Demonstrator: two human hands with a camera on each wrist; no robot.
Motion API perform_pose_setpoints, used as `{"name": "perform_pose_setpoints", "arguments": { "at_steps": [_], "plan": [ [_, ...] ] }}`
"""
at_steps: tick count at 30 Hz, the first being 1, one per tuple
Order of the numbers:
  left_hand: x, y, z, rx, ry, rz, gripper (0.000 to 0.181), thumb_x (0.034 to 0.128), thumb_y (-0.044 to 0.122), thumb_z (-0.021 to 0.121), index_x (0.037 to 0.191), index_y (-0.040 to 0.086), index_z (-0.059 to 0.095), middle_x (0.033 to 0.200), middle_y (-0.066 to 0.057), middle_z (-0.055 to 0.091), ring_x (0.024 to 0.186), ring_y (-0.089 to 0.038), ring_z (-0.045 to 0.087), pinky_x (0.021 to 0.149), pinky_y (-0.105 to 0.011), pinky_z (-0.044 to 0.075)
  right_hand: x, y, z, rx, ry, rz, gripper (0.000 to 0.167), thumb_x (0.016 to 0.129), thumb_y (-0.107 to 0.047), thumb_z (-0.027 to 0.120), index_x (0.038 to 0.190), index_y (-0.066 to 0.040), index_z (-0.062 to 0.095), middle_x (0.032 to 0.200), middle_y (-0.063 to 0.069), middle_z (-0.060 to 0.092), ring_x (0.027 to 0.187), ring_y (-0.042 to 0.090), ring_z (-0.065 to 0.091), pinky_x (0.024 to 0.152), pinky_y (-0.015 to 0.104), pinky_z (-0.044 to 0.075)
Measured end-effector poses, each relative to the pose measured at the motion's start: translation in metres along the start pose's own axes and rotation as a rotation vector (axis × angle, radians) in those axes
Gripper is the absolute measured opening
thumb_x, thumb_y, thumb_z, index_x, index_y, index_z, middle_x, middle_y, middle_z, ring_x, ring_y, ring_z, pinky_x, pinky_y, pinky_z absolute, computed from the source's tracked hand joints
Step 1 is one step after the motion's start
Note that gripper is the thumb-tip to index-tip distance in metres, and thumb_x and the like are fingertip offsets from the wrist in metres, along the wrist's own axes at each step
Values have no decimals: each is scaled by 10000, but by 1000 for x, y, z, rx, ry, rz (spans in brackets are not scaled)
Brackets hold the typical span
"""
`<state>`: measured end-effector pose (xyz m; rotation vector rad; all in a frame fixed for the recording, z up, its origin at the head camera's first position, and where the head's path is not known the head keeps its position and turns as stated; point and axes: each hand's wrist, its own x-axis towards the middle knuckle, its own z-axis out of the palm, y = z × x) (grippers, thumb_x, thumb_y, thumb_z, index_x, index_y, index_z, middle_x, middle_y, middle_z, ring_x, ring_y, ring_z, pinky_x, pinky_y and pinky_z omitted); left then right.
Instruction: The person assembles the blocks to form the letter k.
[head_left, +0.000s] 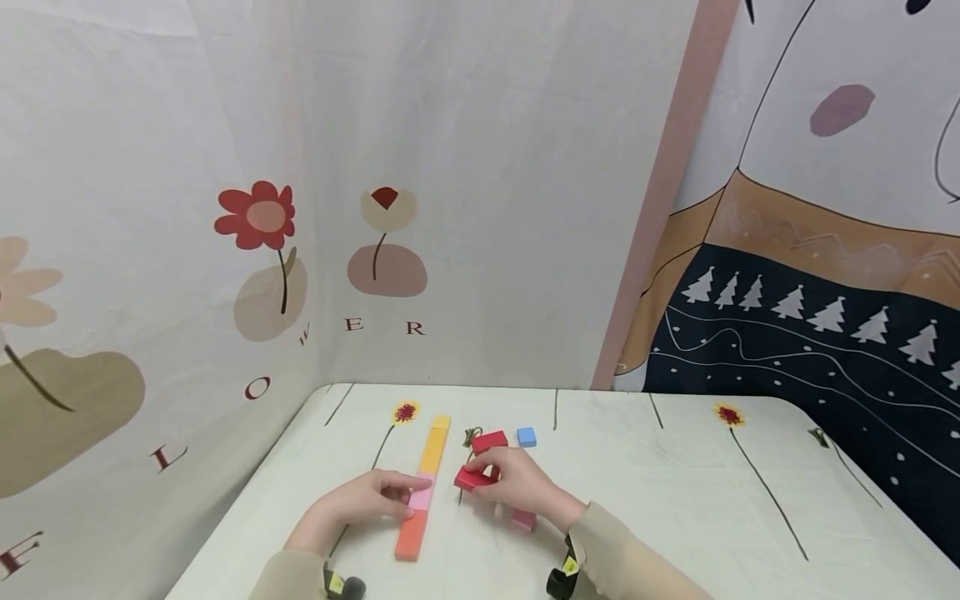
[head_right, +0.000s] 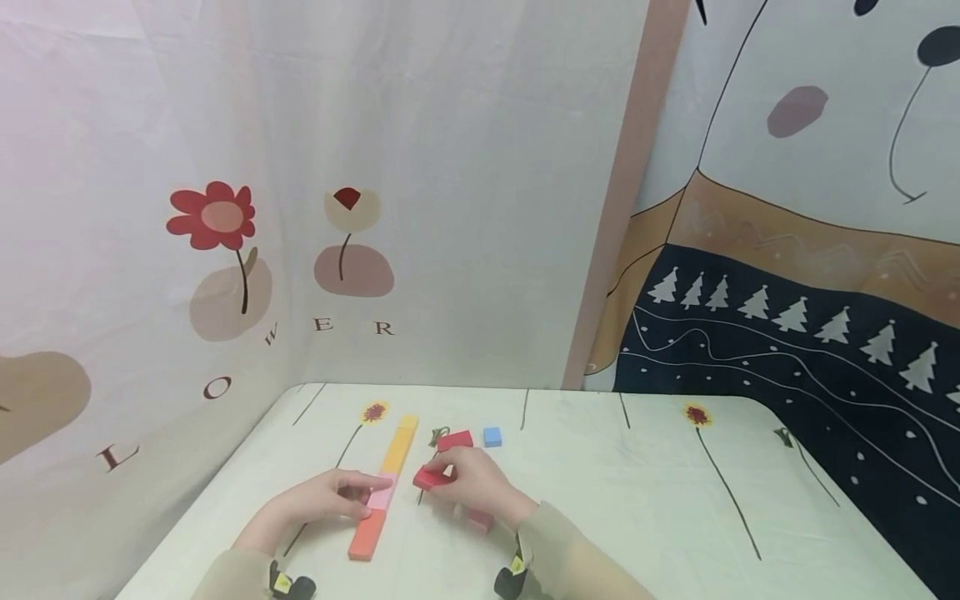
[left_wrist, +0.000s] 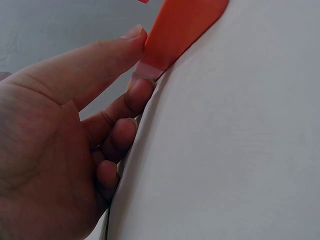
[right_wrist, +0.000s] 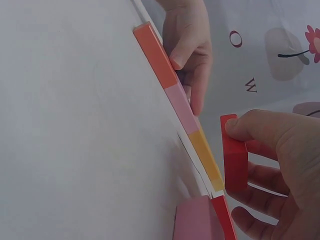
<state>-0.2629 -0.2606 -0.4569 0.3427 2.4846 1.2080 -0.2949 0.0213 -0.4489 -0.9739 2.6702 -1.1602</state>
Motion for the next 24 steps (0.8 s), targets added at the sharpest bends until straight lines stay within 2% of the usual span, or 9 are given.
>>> {"name": "perform_pose_setpoints", "arguments": {
  "at_steps": [9, 17, 24],
  "plan": [
    [3, -2, 1, 3, 6, -5, 458, 812, 243, 783, 1257, 235, 674, 889, -23, 552, 909, -200, 475, 734, -375, 377, -2, -1, 3, -17, 2, -12, 302, 803, -188, 802, 1099, -191, 740, 944, -166, 650, 752, 56, 528, 676, 221, 457],
    [4, -1, 2, -2, 6, 10, 446, 808, 243, 786, 1241, 252, 682, 906, -14, 560, 926, -203, 477, 769, -383, 374, -6, -4, 4, -16, -28, 18, 300, 800, -181, 801, 1094, -209, 744, 936, -173, 646, 752, 82, 541, 682, 231, 446],
    [2, -3, 1, -12, 8, 12, 452, 809, 243, 786, 1248, 252, 679, 903, -16, 563, 919, -199, 479, 760, -379, 374, -6, -8, 11, -56, -43, -18, 290, 805, -182, 795, 1088, -218, 747, 937, -181, 648, 757, 44, 527, 720, 231, 448]
  ]
}}
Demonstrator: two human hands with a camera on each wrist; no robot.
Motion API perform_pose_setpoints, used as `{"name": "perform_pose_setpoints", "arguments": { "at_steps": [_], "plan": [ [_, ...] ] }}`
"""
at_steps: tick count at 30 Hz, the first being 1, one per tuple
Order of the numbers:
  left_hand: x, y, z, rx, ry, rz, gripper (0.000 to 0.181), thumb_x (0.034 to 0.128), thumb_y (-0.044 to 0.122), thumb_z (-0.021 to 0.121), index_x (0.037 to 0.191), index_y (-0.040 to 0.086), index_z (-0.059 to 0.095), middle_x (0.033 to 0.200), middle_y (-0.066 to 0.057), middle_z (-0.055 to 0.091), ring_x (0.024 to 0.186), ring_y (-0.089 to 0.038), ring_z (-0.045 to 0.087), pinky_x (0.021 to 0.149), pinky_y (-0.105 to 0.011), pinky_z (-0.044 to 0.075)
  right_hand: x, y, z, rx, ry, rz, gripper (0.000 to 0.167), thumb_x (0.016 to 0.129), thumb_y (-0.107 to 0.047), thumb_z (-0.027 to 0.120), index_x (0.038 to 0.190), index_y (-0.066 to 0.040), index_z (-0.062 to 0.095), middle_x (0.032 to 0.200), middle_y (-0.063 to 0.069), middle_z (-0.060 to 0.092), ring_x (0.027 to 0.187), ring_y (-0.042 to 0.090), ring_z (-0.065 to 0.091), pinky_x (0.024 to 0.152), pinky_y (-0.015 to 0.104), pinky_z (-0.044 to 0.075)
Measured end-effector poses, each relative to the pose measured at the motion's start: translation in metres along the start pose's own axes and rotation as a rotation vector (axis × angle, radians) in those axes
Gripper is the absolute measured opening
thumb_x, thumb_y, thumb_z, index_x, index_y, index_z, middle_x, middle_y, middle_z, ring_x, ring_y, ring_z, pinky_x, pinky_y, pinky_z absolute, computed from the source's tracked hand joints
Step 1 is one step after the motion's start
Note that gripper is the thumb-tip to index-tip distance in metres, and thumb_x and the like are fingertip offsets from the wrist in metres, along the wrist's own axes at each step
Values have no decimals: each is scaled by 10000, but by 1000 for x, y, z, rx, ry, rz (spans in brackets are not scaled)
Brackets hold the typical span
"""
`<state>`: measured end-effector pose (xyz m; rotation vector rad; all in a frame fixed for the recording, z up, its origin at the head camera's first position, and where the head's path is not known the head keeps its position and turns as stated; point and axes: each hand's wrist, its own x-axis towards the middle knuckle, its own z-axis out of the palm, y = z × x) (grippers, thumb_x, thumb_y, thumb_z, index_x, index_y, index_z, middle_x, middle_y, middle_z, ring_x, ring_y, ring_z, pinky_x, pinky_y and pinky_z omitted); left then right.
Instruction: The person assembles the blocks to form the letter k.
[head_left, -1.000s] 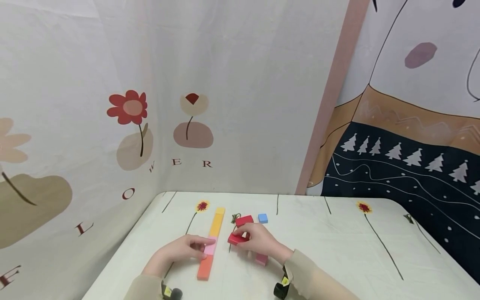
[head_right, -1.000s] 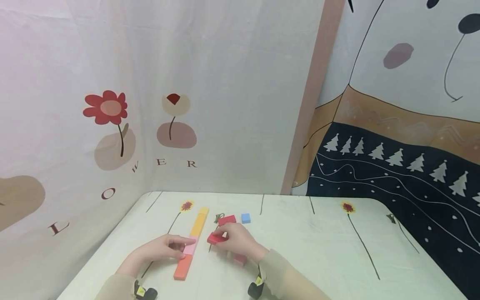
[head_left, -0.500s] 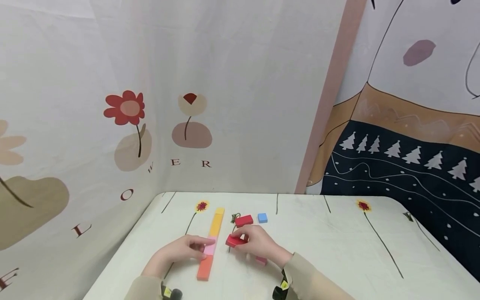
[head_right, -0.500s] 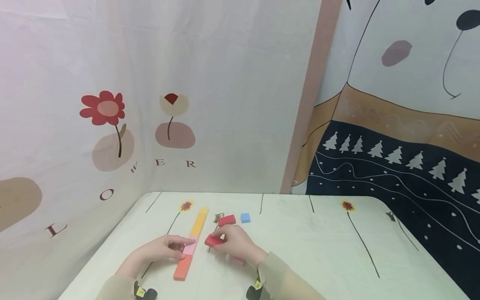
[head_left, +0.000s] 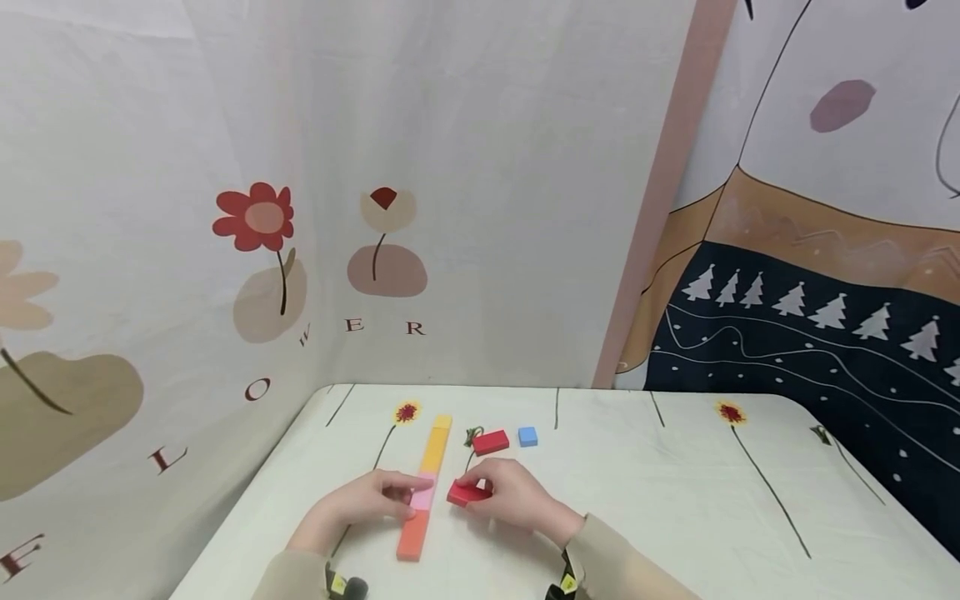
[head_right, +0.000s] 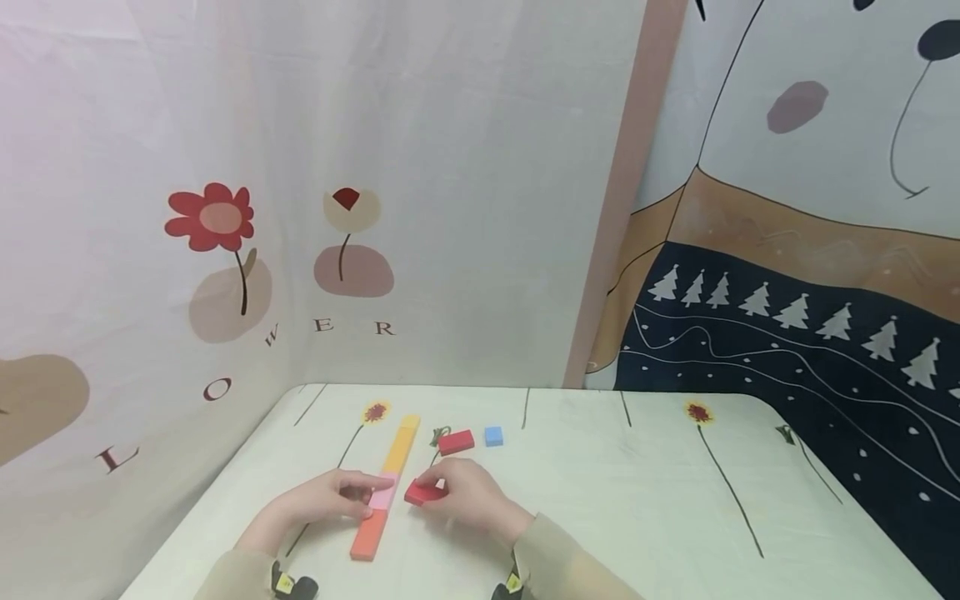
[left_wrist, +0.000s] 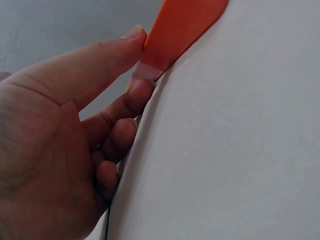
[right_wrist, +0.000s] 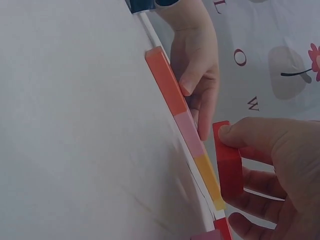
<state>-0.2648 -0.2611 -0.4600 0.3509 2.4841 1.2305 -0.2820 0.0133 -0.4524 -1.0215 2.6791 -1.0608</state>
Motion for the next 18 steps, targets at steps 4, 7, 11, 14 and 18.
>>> {"name": "perform_pose_setpoints", "arguments": {
  "at_steps": [4, 7, 11, 14, 18],
  "plan": [
    [-1, -1, 1, -4, 2, -3, 454, 808, 240, 786, 1249, 255, 678, 908, -17, 560, 925, -200, 476, 762, -382, 370, -2, -5, 3, -41, -10, 7, 294, 806, -211, 799, 1094, -224, 745, 939, -180, 643, 794, 34, 520, 746, 232, 451],
    [-1, -2, 1, 2, 4, -7, 453, 810, 236, 784, 1250, 259, 677, 913, -16, 559, 933, -201, 475, 770, -390, 368, -3, -9, 5, -58, -19, 16, 306, 805, -223, 802, 1106, -224, 743, 940, -181, 637, 811, 31, 509, 749, 234, 451],
    [0, -3, 2, 11, 4, -11, 450, 814, 235, 778, 1252, 264, 674, 915, -16, 558, 938, -201, 475, 775, -400, 370, -5, -13, 9, -58, -23, 43, 319, 802, -218, 805, 1114, -226, 739, 945, -183, 630, 816, 33, 504, 748, 240, 452],
    [0, -2, 2, 12, 5, -20, 447, 819, 232, 775, 1253, 263, 674, 919, -17, 557, 945, -203, 476, 782, -409, 375, -7, -15, 10, -63, -23, 53, 318, 799, -216, 806, 1109, -233, 739, 940, -176, 622, 811, 35, 503, 740, 239, 452],
    [-1, -1, 1, 10, 4, -26, 447, 819, 231, 774, 1254, 261, 673, 937, -14, 564, 963, -208, 476, 806, -429, 379, -7, -19, 12, -73, -21, 56, 313, 796, -220, 808, 1101, -232, 742, 921, -170, 603, 796, 37, 496, 718, 233, 445]
  ]
}}
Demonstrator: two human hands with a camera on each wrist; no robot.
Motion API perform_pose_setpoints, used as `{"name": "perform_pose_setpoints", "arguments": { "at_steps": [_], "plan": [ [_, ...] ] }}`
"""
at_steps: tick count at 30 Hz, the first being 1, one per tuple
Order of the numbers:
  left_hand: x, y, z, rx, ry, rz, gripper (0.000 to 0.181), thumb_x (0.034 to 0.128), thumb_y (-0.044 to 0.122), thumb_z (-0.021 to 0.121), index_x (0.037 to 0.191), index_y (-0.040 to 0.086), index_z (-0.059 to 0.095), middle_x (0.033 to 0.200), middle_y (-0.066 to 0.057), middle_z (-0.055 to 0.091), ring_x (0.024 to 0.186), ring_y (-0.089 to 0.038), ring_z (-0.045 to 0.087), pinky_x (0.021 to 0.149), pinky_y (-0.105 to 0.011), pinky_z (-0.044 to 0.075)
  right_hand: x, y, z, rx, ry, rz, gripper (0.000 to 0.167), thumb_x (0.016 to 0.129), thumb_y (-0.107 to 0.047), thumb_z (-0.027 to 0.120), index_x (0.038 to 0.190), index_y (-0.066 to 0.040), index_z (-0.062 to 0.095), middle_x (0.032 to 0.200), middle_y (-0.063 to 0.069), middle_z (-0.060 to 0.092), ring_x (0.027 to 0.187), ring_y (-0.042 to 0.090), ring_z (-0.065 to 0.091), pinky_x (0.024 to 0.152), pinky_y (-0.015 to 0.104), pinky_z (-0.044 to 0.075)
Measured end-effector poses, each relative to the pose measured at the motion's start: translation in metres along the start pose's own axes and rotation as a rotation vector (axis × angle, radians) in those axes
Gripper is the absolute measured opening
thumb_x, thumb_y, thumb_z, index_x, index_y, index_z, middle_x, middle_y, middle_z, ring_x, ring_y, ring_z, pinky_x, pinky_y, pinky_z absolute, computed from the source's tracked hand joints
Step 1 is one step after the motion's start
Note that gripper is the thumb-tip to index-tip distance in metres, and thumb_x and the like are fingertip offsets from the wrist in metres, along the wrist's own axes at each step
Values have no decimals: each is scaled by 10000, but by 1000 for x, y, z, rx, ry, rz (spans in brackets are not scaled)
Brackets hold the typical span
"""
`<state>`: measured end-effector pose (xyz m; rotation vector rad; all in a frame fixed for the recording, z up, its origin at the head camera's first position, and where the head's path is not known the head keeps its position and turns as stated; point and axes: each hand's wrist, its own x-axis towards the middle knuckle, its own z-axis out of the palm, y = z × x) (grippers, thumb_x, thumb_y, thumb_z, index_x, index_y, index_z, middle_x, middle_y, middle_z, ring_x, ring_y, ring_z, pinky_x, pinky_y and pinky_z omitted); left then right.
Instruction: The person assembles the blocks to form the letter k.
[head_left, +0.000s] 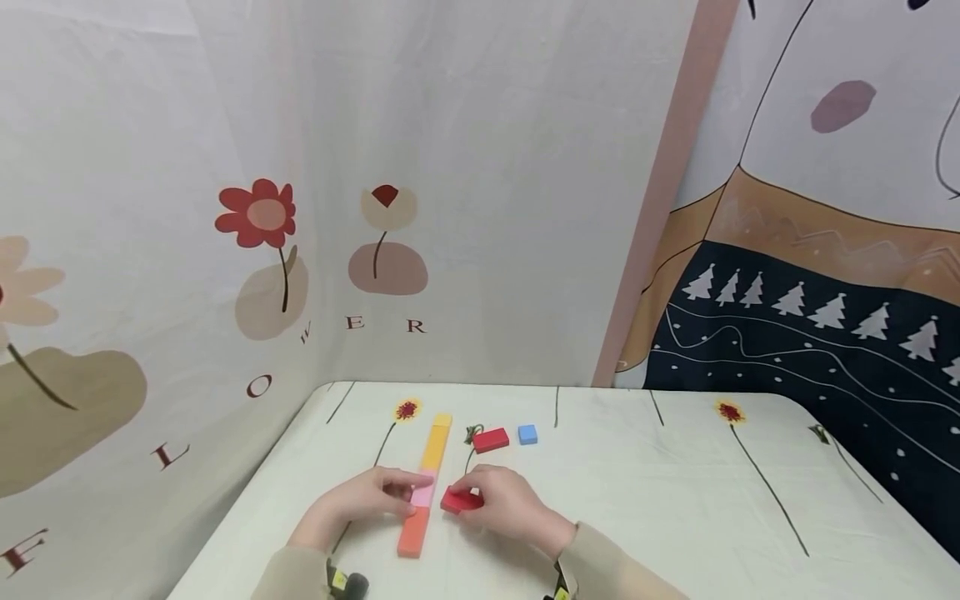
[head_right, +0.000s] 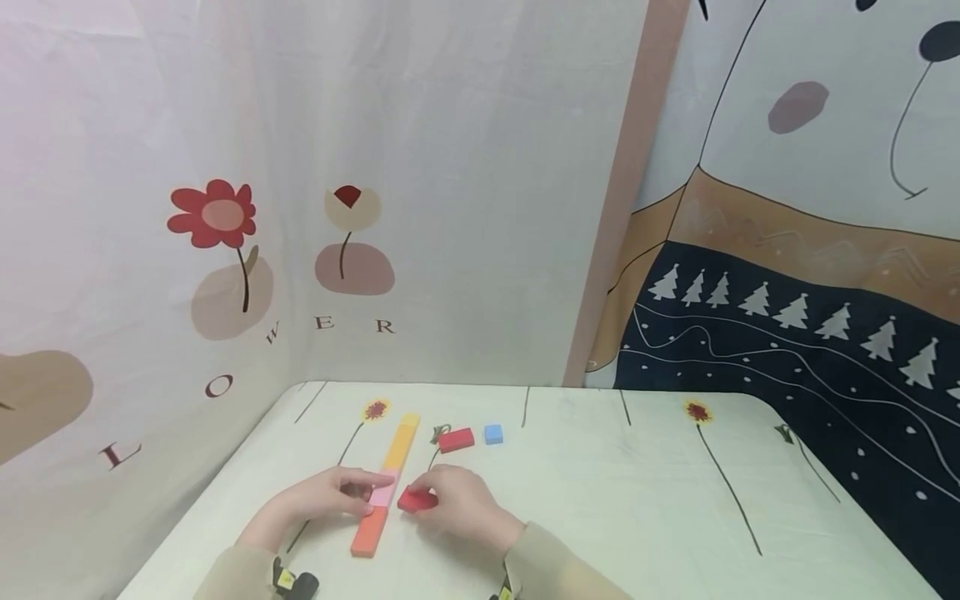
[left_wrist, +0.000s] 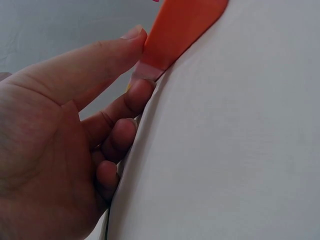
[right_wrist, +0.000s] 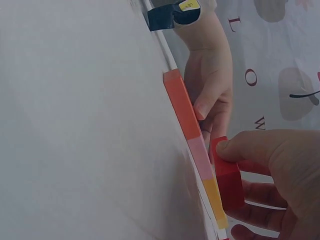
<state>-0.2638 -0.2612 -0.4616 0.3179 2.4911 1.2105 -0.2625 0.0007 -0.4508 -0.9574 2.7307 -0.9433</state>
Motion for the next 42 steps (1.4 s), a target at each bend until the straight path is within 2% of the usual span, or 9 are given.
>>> {"name": "perform_pose_setpoints", "arguments": {
  "at_steps": [16, 42],
  "plan": [
    [1, 2, -2, 1, -10, 30, 440, 816, 238, 778, 1244, 260, 680, 929, -12, 568, 959, -206, 477, 800, -406, 371, 7, 0, 12, -37, -3, 0, 294, 788, -222, 810, 1075, -214, 747, 888, -177, 597, 763, 22, 488, 708, 224, 440],
    [0, 1, -2, -7, -17, 41, 427, 823, 230, 771, 1240, 258, 682, 900, -20, 559, 927, -200, 477, 772, -389, 364, 11, 1, 17, -16, -25, 10, 291, 778, -221, 820, 1060, -217, 752, 839, -171, 593, 737, 28, 491, 678, 230, 439]
  ]
}}
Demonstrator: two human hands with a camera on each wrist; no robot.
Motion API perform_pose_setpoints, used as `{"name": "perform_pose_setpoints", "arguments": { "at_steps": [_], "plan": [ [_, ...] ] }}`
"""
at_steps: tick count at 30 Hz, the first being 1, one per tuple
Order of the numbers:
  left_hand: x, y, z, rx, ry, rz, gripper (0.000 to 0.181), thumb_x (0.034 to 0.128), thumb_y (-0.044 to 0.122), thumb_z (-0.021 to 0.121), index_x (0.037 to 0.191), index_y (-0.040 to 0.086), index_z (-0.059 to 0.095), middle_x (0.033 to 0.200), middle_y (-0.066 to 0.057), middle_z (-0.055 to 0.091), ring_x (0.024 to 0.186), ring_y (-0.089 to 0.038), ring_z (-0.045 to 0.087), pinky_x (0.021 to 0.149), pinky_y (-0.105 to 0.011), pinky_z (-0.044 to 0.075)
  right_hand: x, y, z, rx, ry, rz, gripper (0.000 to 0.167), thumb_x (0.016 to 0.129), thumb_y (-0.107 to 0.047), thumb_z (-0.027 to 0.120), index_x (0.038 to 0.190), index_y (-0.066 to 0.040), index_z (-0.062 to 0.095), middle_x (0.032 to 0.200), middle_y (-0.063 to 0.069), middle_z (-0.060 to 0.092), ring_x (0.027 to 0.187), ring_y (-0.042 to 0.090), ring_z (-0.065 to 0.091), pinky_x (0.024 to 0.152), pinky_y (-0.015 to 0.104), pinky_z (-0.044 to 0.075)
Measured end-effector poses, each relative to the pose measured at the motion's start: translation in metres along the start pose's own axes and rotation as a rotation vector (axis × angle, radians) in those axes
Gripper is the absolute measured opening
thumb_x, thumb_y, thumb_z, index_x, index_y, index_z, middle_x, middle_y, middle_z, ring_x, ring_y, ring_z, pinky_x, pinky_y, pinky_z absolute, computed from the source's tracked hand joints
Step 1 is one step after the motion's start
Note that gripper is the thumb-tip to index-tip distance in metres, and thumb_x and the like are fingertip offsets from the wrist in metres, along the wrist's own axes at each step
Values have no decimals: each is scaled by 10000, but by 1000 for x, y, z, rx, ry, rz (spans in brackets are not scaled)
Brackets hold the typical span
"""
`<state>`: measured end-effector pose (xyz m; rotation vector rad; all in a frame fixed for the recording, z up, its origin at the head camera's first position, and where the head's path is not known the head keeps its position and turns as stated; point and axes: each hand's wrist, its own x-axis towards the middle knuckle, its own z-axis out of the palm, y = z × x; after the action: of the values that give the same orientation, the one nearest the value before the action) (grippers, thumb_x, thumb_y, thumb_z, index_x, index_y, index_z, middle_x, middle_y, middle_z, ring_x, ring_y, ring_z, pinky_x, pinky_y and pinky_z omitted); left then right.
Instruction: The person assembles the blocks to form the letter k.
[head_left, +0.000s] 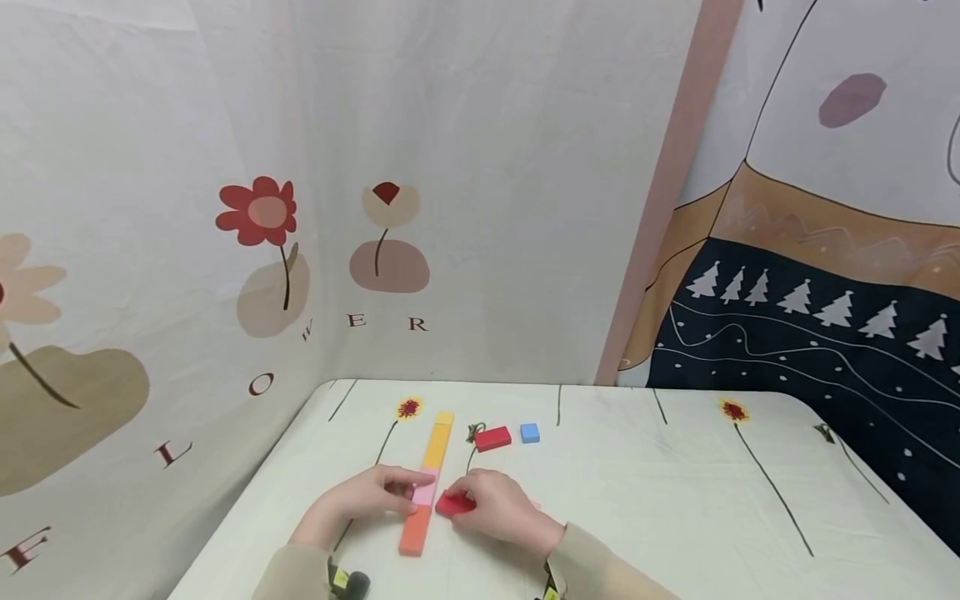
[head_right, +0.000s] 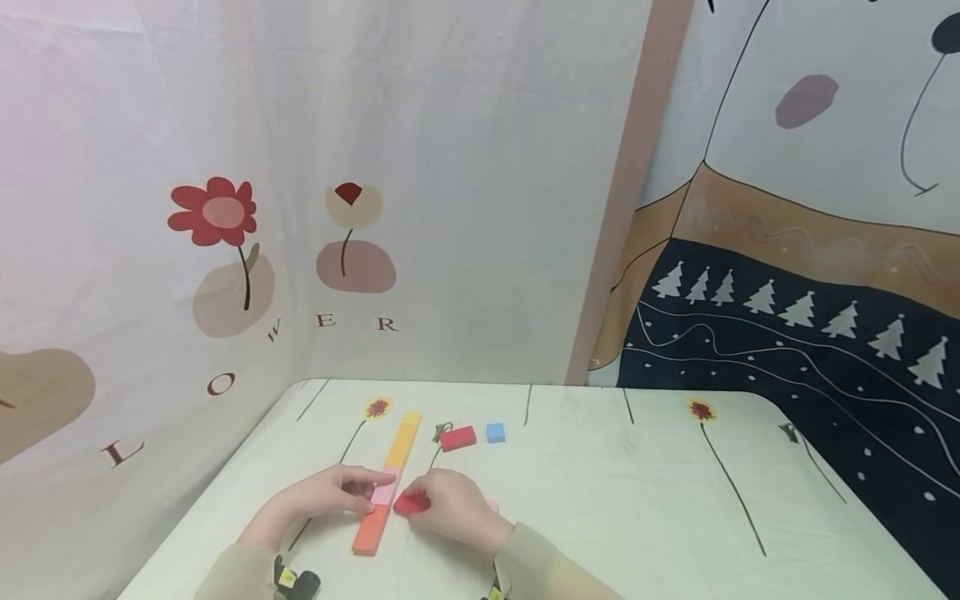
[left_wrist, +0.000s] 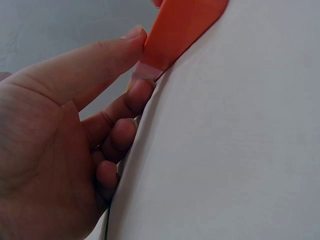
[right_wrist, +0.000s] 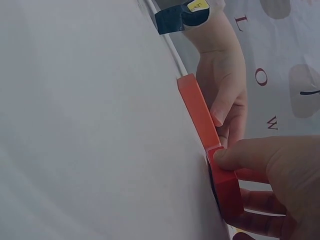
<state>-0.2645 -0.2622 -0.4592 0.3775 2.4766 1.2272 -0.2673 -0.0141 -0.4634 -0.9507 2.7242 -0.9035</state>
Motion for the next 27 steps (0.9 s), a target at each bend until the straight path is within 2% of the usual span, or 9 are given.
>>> {"name": "perform_pose_setpoints", "arguments": {
  "at_steps": [27],
  "plan": [
    [-1, 1, 1, 2, 7, -30, 435, 817, 244, 777, 1241, 259, 681, 939, -13, 563, 989, -217, 469, 802, -423, 372, 2, -1, 5, -21, 5, -17, 289, 774, -230, 822, 1053, -226, 744, 862, -173, 579, 748, 14, 475, 678, 224, 426]
  ]
}}
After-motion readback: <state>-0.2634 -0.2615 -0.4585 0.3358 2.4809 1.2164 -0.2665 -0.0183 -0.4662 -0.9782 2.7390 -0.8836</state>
